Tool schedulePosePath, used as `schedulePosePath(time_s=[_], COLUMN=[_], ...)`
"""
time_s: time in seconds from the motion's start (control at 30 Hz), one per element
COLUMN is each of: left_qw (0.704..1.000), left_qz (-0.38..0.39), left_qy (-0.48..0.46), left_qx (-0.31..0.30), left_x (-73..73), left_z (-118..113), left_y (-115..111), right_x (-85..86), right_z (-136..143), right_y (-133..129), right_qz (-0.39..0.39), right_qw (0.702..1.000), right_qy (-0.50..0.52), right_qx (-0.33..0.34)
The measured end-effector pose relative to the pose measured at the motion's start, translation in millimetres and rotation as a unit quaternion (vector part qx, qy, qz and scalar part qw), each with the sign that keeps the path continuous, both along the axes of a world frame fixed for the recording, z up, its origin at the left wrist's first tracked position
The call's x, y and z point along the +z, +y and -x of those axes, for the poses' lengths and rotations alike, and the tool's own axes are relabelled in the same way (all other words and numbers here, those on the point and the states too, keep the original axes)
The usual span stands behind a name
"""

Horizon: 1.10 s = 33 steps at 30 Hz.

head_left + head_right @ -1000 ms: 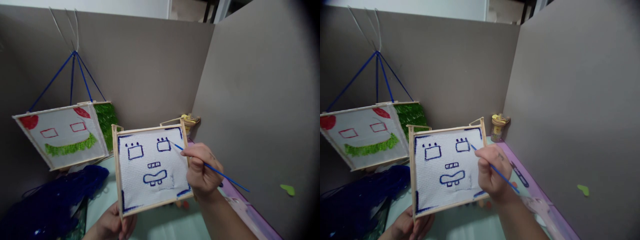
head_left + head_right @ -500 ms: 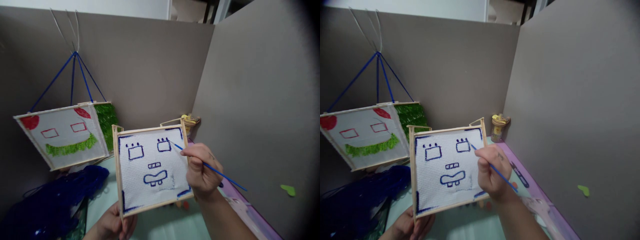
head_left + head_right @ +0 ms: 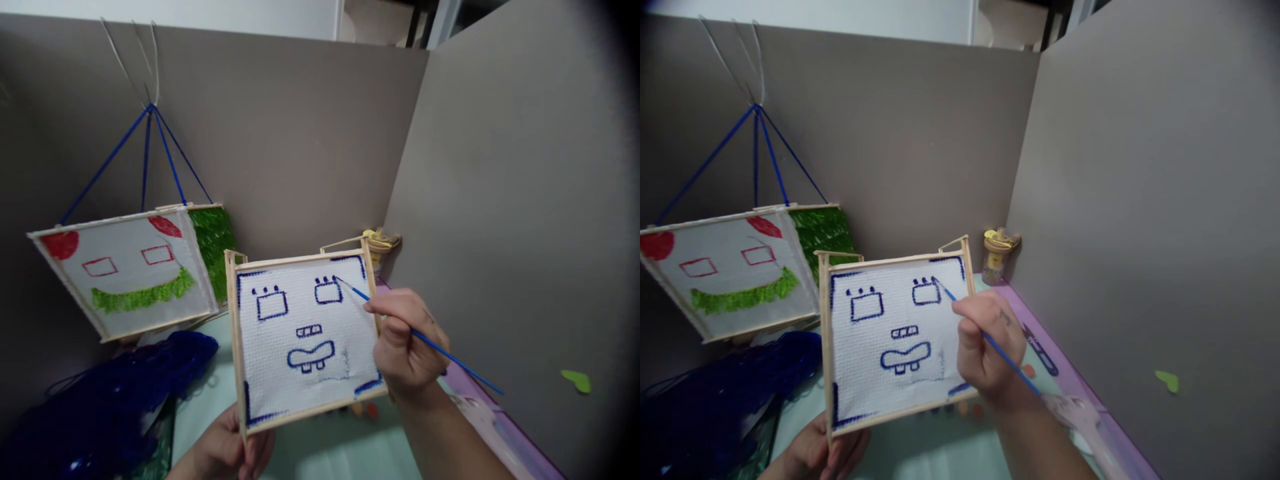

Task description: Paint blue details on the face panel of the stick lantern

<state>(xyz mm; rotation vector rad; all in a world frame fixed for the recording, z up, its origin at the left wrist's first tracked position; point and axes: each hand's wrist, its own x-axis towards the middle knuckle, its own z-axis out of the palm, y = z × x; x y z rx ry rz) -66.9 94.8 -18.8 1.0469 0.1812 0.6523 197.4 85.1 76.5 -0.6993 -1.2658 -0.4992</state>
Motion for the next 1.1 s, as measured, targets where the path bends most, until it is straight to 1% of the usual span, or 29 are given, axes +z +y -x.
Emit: schedulePosePath(time_s=[0.17,0.33,0.53,0.9,1.1], left_qw=[1.000,1.000,0.999,0.998,0.999], left_qz=[-0.003,0.012,0.008,0.018,0.014], left_qy=[0.004,0.006,0.024,0.049,0.044], left_qx=[0.017,0.013,0.022,0.026,0.029], left_x=[-2.0,-4.2,0.9,7.1,6.4], left_z=[0.3,1.8,0.9,0.2,-0.7], left_y=[-0.9,-1.8,-3.9,-4.9,-4.7], right_x=[2.0,3.6,1.7,2.4,2.9], right_z=[0.4,1.2,0.0,1.2,1.7], right_y=[-1.2,-2.1,-2.1,-3.4,-2.9], right_qz=[0.010,0.011,0.024,0.011,-0.001], right_qw=[1.000,1.000,0.999,0.999,1.000], right_qy=[-0.006,-0.014,-0.010,-0.008,-0.004], right_qx=[0.013,0.022,0.041,0.035,0.027])
